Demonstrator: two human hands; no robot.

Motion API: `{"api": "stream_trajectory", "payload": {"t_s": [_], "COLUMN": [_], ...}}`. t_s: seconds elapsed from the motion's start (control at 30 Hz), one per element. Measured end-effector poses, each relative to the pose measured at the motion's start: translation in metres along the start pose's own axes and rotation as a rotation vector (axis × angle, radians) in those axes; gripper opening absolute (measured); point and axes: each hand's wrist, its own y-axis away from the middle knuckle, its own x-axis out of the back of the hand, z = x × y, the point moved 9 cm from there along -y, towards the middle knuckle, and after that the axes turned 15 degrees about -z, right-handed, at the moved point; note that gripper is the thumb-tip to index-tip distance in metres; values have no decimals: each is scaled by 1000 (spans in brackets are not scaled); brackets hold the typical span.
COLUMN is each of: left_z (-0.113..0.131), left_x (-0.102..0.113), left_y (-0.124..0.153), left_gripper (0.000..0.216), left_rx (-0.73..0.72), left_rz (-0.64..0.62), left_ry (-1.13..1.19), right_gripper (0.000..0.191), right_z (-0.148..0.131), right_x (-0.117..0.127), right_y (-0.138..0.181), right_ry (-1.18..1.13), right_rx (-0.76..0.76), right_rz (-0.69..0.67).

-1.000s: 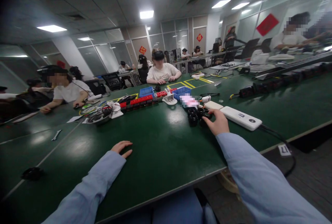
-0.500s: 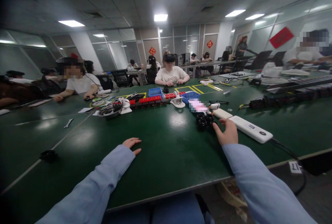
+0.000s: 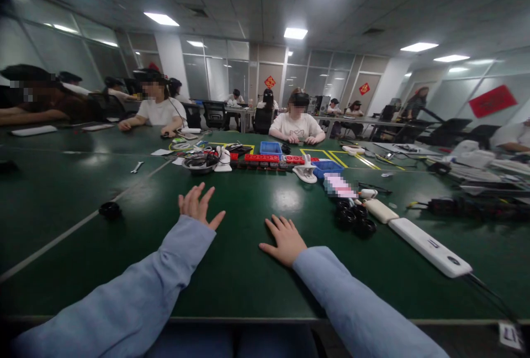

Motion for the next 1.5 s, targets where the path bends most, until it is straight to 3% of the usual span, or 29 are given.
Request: {"api": "stream_trajectory", "payload": {"t_s": [0.17, 0.27, 0.33, 0.4, 0.47, 0.53, 0.6, 0.7, 0.8, 0.97, 1.1, 1.2, 1.27, 1.37, 1.5], "left_z": [-106, -171, -201, -227, -250, -264, -265, -246, -200, -80, 20, 69, 85, 84, 68], "left_x": [54, 68, 73, 72, 59, 39, 29, 10, -24, -92, -130, -150, -159, -162, -154], "left_y": [6, 17, 22, 25, 24, 19, 12, -1, -20, -54, -74, -81, -82, -84, -89], "left_gripper": [80, 90, 94, 90, 60, 37, 27, 24, 28, 30, 33, 36, 38, 42, 51], "left_rx": [346, 544, 606, 644, 659, 581, 496, 379, 237, -6, -166, -239, -268, -275, -296], "left_rz": [118, 72, 64, 45, -62, -194, -227, -268, -332, -431, -475, -515, -534, -500, -409], "left_ry": [-157, -234, -284, -309, -266, -122, -95, -103, -87, 90, 217, 289, 330, 391, 417], "right_gripper": [80, 81, 80, 79, 78, 77, 77, 76, 73, 57, 43, 35, 35, 42, 48], "right_z": [-32, -46, -49, -50, -49, -48, -49, -49, -49, -36, 10, 54, 80, 105, 106], "right_x": [-2, 1, 1, 1, 1, 2, 3, 4, 5, 23, 51, 56, 50, 40, 37], "right_y": [-70, -92, -98, -99, -99, -98, -98, -98, -98, -95, -89, -90, -94, -101, -108], "right_ry": [-6, -23, -37, -52, -63, -69, -79, -123, -176, -354, -508, -632, -747, -865, -888], "right_rx": [-28, 1, 16, 25, 27, 28, 29, 39, 49, 74, 24, -5, -39, -95, -69], "right_rz": [-38, -6, 3, 4, 4, 7, 16, 39, 62, 166, 406, 492, 490, 482, 461]}}
